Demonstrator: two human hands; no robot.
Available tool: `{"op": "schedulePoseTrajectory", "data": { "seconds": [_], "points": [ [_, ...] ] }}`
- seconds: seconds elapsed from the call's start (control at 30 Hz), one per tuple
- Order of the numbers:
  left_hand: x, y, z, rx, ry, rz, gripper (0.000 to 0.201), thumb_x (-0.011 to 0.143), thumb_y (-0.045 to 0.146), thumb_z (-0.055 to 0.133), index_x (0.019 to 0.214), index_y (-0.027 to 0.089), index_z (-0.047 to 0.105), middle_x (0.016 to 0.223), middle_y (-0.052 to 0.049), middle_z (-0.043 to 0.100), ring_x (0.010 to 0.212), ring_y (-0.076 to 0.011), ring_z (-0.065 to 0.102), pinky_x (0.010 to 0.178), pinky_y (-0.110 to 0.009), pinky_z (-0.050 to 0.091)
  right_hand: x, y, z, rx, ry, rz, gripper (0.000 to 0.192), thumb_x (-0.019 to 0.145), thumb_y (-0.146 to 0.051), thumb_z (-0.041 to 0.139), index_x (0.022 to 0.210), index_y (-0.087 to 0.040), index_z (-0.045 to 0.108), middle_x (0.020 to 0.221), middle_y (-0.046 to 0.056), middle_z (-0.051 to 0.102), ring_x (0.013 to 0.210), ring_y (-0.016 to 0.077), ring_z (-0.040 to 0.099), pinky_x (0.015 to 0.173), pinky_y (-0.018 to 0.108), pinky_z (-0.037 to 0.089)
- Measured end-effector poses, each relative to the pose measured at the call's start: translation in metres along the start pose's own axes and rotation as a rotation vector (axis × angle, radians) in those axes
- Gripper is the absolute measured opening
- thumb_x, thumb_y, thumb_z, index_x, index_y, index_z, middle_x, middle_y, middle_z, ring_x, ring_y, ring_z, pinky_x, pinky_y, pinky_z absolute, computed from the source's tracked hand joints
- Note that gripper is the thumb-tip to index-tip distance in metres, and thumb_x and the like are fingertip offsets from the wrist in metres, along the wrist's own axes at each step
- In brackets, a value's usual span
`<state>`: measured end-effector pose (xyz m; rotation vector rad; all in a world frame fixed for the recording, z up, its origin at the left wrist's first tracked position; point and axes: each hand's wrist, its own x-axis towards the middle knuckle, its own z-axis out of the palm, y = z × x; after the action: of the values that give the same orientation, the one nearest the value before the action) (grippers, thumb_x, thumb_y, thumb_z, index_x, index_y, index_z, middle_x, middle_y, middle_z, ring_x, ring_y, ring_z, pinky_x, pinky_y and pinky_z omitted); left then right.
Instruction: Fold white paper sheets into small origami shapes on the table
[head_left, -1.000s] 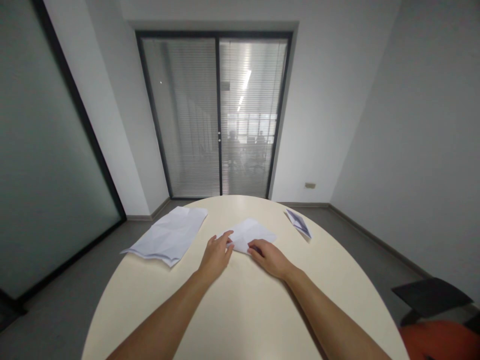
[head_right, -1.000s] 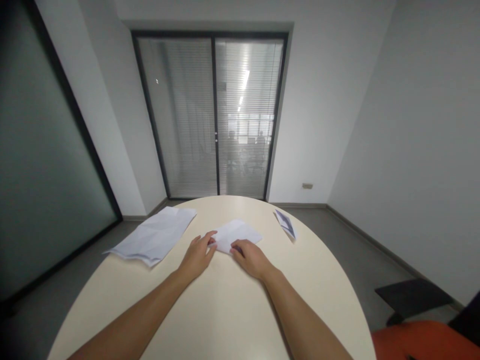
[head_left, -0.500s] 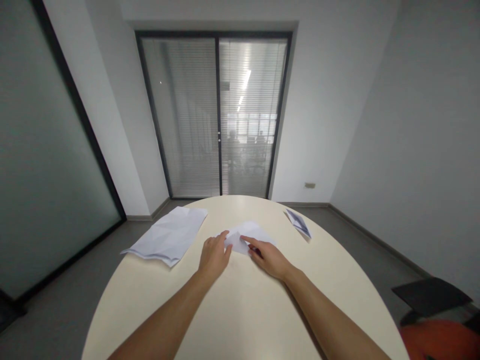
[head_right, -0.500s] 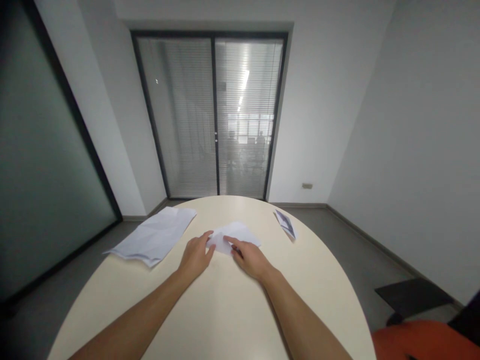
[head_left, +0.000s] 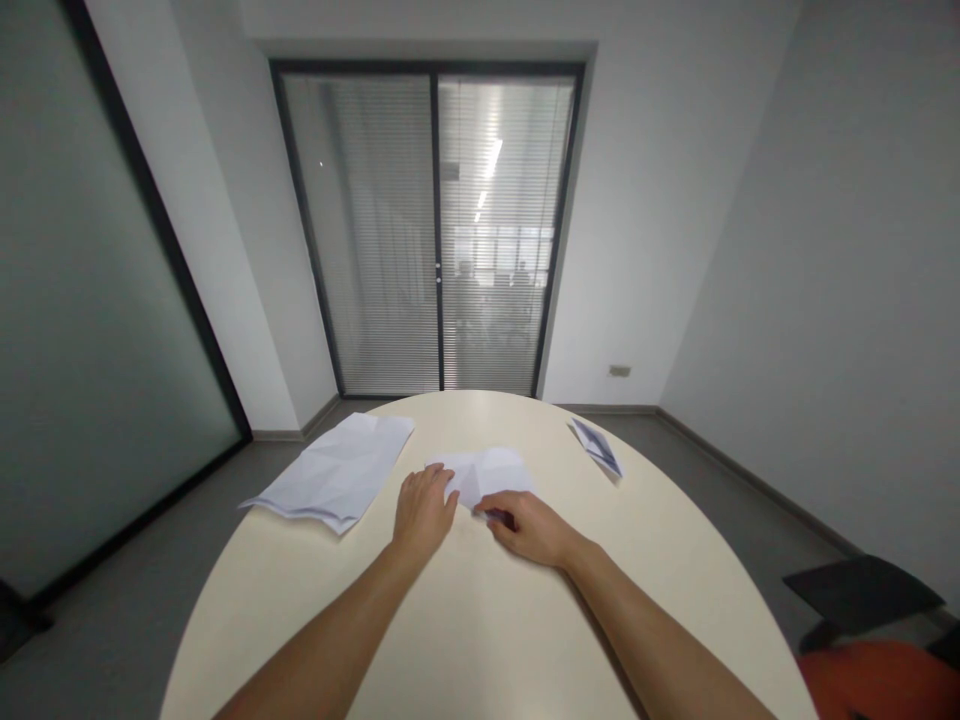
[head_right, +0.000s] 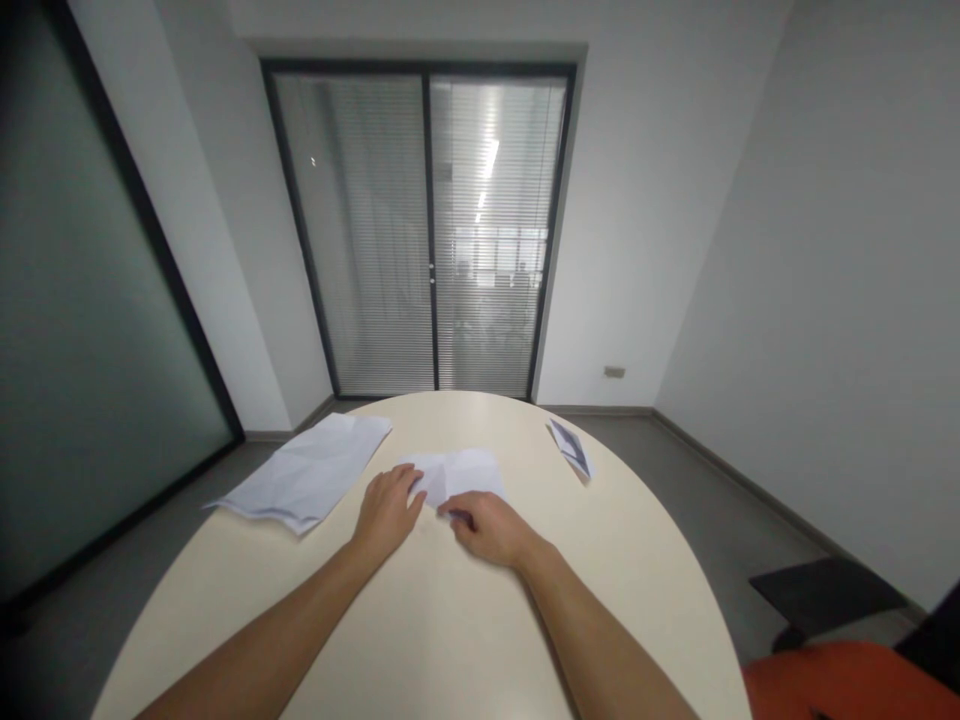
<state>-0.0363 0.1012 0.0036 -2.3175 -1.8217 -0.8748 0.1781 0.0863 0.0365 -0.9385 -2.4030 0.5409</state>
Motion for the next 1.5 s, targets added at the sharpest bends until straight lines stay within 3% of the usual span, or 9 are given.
{"op": "schedulePoseTrajectory", "data": {
  "seconds": [0.33,0.5,0.67,0.8,0.93,1.1,1.33,1.5],
  "points": [
    [-0.006,0.006,0.008,0.015,-0.094,-0.02,0.044,0.096,0.05,0.045,0.123,0.022,0.065,0.14,-0.015,0.057,0.133,-0.0342,0.048,0.113,-0.058,0.025,0.003,-0.002,0.004,-0.12,0.029,-0.027,0.026,0.089,-0.021,0.054,0.106,-0.023,0.073,0.095,0.005,0.075,0.087,0.0184,0.067,0.083,0.028,0.049],
    [-0.008,0.005,0.007,0.049,-0.172,-0.001,0.045,0.096,0.048,0.045,0.13,0.024,0.059,0.148,-0.01,0.05,0.14,-0.0295,0.039,0.117,-0.055,0.023,0.002,0.002,0.003,-0.116,0.057,-0.101,0.029,0.086,-0.018,0.056,0.111,-0.023,0.069,0.11,0.006,0.072,0.106,0.0211,0.063,0.096,0.034,0.047],
    [-0.007,0.005,0.002,0.052,-0.183,0.06,0.049,0.091,0.047,0.051,0.132,0.02,0.06,0.146,-0.012,0.05,0.138,-0.0311,0.041,0.115,-0.049,0.029,-0.001,0.01,0.006,-0.033,0.046,-0.086,0.043,0.078,-0.019,0.065,0.121,-0.021,0.065,0.125,0.008,0.067,0.117,0.0245,0.058,0.105,0.039,0.043],
    [-0.008,0.008,-0.003,0.031,-0.168,0.1,0.051,0.09,0.05,0.053,0.13,0.02,0.061,0.139,-0.015,0.055,0.132,-0.0298,0.046,0.115,-0.049,0.03,-0.001,0.016,0.003,0.039,0.034,0.02,0.036,0.082,-0.024,0.064,0.117,-0.022,0.068,0.116,0.007,0.071,0.105,0.0235,0.065,0.096,0.037,0.049],
    [-0.009,0.008,-0.005,-0.015,-0.243,0.132,0.055,0.09,0.055,0.053,0.136,0.026,0.056,0.147,-0.01,0.049,0.139,-0.0293,0.039,0.118,-0.054,0.022,0.001,0.012,-0.003,-0.039,0.045,0.094,0.029,0.09,-0.029,0.055,0.112,-0.021,0.071,0.107,0.007,0.074,0.094,0.022,0.067,0.087,0.036,0.051],
    [-0.009,0.008,-0.008,-0.063,-0.344,0.156,0.067,0.092,0.065,0.04,0.145,0.025,0.045,0.154,-0.006,0.042,0.148,-0.0305,0.023,0.12,-0.054,0.015,0.0,0.007,0.001,-0.161,-0.01,-0.07,0.037,0.099,-0.033,0.043,0.125,-0.021,0.066,0.132,0.009,0.064,0.125,0.0232,0.055,0.109,0.038,0.04],
    [-0.008,0.007,-0.006,-0.037,-0.393,0.122,0.073,0.09,0.067,0.041,0.15,0.024,0.04,0.16,-0.003,0.031,0.15,-0.033,0.016,0.121,-0.055,0.012,-0.003,0.029,0.009,-0.19,-0.099,0.183,0.057,0.102,-0.052,0.029,0.148,-0.023,0.044,0.156,0.009,0.037,0.146,0.0298,0.029,0.119,0.054,0.023],
    [-0.007,0.006,-0.002,-0.004,-0.401,0.091,0.075,0.088,0.069,0.042,0.15,0.027,0.039,0.162,-0.005,0.026,0.15,-0.0348,0.016,0.121,-0.056,0.011,-0.004,0.031,0.007,-0.249,-0.056,0.314,0.063,0.102,-0.055,0.024,0.15,-0.018,0.039,0.158,0.013,0.032,0.148,0.0285,0.025,0.119,0.053,0.02]
  ]
}}
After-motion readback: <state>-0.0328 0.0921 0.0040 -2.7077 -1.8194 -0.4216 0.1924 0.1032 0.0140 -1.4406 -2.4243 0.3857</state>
